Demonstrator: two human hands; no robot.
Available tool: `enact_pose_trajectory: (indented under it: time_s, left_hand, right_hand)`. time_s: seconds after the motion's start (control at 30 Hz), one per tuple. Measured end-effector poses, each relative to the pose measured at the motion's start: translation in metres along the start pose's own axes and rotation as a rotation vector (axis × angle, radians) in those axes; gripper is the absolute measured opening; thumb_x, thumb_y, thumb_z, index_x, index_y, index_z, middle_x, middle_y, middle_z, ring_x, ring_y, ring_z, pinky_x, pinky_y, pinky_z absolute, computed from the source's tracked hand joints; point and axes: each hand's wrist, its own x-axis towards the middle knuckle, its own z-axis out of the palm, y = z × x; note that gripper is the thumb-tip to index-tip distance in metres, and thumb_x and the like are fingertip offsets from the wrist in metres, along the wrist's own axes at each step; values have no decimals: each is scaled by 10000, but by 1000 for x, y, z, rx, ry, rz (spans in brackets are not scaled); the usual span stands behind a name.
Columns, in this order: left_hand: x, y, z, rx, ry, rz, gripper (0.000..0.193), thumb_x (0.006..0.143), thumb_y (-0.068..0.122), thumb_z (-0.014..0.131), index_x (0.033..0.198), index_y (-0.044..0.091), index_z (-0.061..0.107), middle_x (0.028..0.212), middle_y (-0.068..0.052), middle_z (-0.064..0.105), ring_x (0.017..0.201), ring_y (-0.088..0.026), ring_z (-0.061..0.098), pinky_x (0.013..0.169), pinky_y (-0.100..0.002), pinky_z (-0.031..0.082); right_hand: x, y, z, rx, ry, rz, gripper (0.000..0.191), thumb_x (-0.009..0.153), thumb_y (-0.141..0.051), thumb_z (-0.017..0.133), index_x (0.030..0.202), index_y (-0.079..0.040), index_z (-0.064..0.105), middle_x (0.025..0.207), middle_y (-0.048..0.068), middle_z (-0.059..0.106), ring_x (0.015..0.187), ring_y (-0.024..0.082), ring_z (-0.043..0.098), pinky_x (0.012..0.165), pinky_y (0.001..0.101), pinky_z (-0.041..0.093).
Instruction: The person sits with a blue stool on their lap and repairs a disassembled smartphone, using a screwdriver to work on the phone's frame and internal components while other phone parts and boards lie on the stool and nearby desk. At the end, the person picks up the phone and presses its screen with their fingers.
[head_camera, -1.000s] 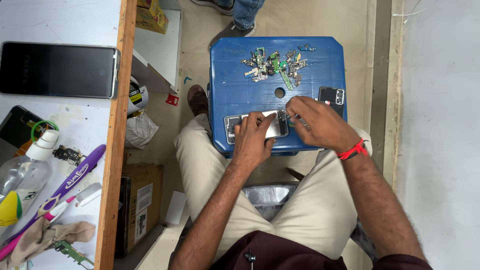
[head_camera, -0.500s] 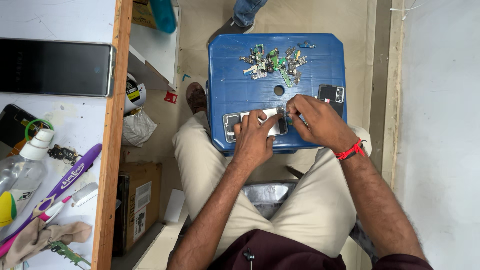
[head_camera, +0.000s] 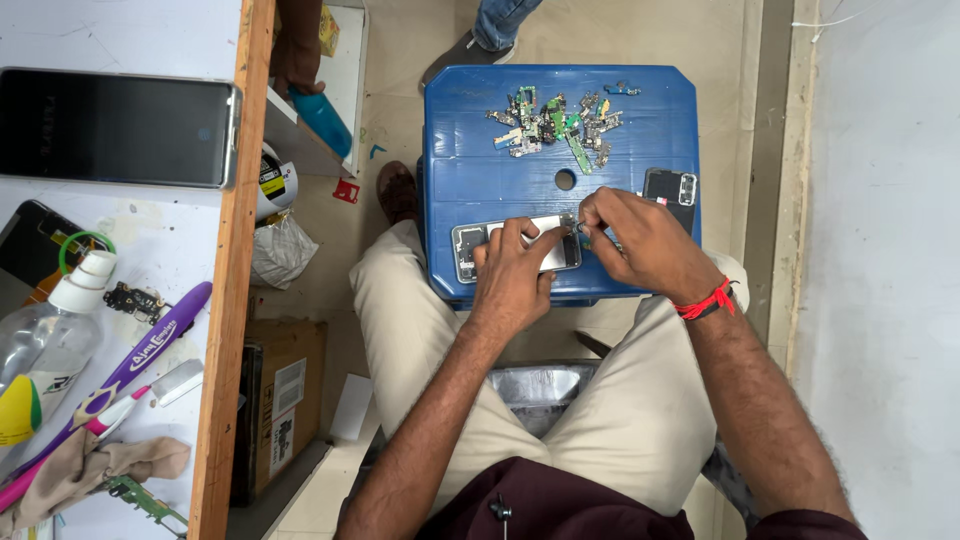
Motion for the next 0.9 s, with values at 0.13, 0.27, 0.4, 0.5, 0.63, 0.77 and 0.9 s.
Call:
enact_pose_trajectory:
  time_s: [0.13,0.27,0.4,0.5,0.63,0.77,0.9]
  left_hand:
    - [0,-1,0,-1,-11,-2,654,778,56,783,1386,229,616,1204,-63,475,1116,-240,513,924,-456,361]
    - [1,-1,0,5,-15,-5,661,776,55,782,1390,235,616,1203,-70,469,1114,-237,511,927,-454,360]
    - [1,1,-1,2,-21,-12,651,774,61,789,1379,226,613,1214,-70,467,1118,-235,511,935,-458,357]
    - [0,1,-1,-8,-15,-9,650,774,52,788,1376,225,616,1220,-71,469,1122,-235,513,939,-458,358]
    - [0,0,0,0,-26,-16,662,770,53,788,1384,228,612,1207,-73,466,1116,-239,511,919,-459,361]
    - [0,-2,1,15,-5,-6,649,757,40,790,1361,208,620,1224,-76,469,1135,-245,508,929,-456,355]
    - [-1,-5,4,-6,-2,5,658,766,47,791,1379,216,621,1216,-79,469,1121,-239,509,931,-454,351]
  right_hand:
    - [0,2,0,13,-13,18,208,855,48,679,1005,-21,554,934,111,667,827,267,704,712,377,567]
    - [0,2,1,18,4,1,198,866,44,678,1003,-25,554,934,115,674,826,265,705,712,371,571]
    - [1,0,2,-21,22,19,180,893,10,705,997,-23,563,894,123,680,777,281,697,666,384,554]
    - [2,-1,3,-29,18,41,171,907,-16,716,985,-25,564,857,125,678,738,288,693,632,392,543]
    - [2,-3,4,-75,22,32,185,915,-62,740,980,-34,570,817,126,670,703,292,688,609,398,537]
    - [3,-5,8,-110,17,82,234,933,-115,760,977,-16,552,779,128,660,690,329,672,578,433,502]
    - [5,-6,2,-77,-3,-5,178,946,-61,710,998,-23,545,813,125,634,717,327,658,612,442,498]
